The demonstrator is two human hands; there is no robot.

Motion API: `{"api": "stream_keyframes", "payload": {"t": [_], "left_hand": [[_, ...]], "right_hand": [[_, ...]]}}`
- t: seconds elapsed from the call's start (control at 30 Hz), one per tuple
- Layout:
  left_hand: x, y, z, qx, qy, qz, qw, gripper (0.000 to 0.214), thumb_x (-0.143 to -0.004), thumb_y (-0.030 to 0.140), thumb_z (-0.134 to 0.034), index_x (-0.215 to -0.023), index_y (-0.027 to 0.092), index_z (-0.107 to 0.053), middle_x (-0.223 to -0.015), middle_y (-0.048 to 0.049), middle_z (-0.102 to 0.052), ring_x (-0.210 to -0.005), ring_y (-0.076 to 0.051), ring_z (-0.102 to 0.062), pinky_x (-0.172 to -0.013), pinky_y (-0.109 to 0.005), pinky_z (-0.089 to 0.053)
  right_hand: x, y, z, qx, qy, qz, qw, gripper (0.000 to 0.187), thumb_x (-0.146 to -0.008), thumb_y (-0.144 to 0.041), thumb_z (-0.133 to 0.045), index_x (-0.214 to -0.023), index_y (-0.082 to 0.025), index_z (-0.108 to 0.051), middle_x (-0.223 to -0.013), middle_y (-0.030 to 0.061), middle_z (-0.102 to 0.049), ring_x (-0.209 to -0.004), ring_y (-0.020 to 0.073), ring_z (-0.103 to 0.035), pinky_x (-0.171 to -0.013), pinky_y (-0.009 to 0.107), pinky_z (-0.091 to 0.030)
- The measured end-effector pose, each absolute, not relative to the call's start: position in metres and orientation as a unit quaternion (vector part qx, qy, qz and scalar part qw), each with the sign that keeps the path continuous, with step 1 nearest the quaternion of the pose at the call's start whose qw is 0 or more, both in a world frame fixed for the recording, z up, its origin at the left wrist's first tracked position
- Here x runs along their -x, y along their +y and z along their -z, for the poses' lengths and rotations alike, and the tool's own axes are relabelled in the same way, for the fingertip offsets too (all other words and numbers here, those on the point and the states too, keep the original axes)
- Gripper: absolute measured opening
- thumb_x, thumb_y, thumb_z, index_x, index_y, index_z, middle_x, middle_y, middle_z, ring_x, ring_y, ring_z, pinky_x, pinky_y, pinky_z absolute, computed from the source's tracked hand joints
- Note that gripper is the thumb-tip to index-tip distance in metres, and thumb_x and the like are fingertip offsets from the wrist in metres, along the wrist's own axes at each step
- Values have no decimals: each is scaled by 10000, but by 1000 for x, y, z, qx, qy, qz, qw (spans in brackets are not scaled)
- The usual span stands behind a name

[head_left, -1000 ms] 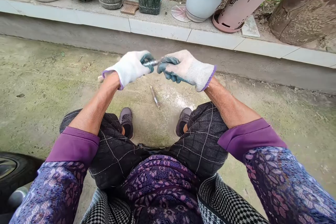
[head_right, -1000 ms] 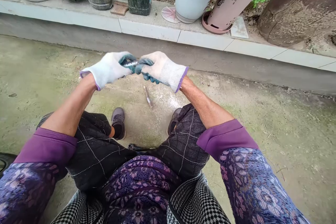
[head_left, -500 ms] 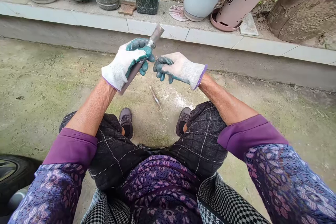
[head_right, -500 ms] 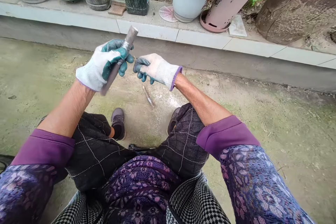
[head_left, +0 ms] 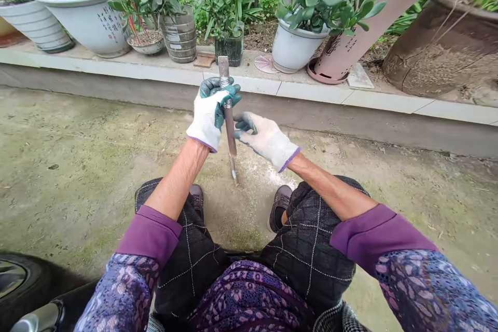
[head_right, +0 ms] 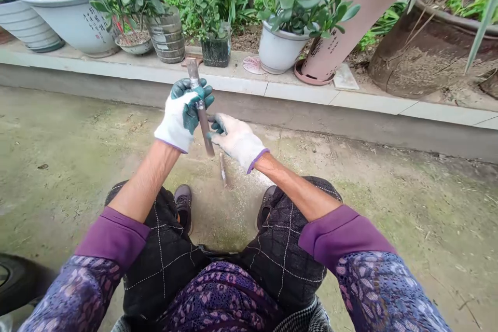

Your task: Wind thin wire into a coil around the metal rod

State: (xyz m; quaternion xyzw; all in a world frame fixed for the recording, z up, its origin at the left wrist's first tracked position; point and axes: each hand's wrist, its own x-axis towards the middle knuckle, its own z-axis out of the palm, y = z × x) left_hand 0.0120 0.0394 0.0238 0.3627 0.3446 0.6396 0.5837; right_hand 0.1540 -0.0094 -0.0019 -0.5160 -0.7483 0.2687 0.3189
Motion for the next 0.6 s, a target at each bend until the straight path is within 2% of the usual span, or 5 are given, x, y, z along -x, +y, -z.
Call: {"api": "stream_keyframes", "payload": {"t": [0.17, 0.27, 0.37, 0.5, 0.6], "left_hand": [[-41, 43, -26, -307, 297, -686, 589, 229, -779, 58, -679, -839, 210, -518, -783, 37, -692, -859, -123, -731, -858, -282, -584], [-45, 43, -26, -286, 310, -674, 606, 224, -777, 63, -678, -836, 204, -514, -715, 52, -661, -761, -107, -721, -795, -254, -582], [-38, 40, -25, -294, 316, -632, 644, 174, -795, 85, -654, -876, 199, -549, -700, 45, -662, -661, -110, -704, -699, -258, -585], [-25, 26, -28, -385, 356, -526, 670, 99, -809, 140, -635, -907, 142, -650, -621, 20, -634, -484, -118, -626, -498, -249, -530], [-24, 10, -31, -493, 344, -459, 654, 110, -783, 150, -650, -869, 104, -701, -562, 17, -592, -421, -102, -553, -419, -232, -465]], "right_hand": [[-145, -4, 7, 583, -714, -259, 289, 403, -729, -312, -694, -1102, -189, -607, -936, 64, -703, -809, 236, -645, -778, 390, -545], [-157, 6, 7, 592, -642, -314, 373, 328, -763, -320, -619, -1066, -202, -584, -821, 7, -637, -632, 167, -585, -604, 314, -537], [-179, 12, -1, 581, -576, -341, 462, 350, -771, -343, -595, -1094, -212, -564, -727, -46, -541, -501, 117, -476, -436, 236, -439], [-212, 17, -13, 578, -554, -326, 503, 289, -789, -388, -583, -1016, -210, -570, -674, -61, -493, -470, 106, -415, -400, 218, -377], [-232, 24, -10, 622, -580, -278, 446, 268, -833, -413, -559, -988, -198, -600, -675, -43, -525, -504, 121, -437, -466, 236, -408]]}}
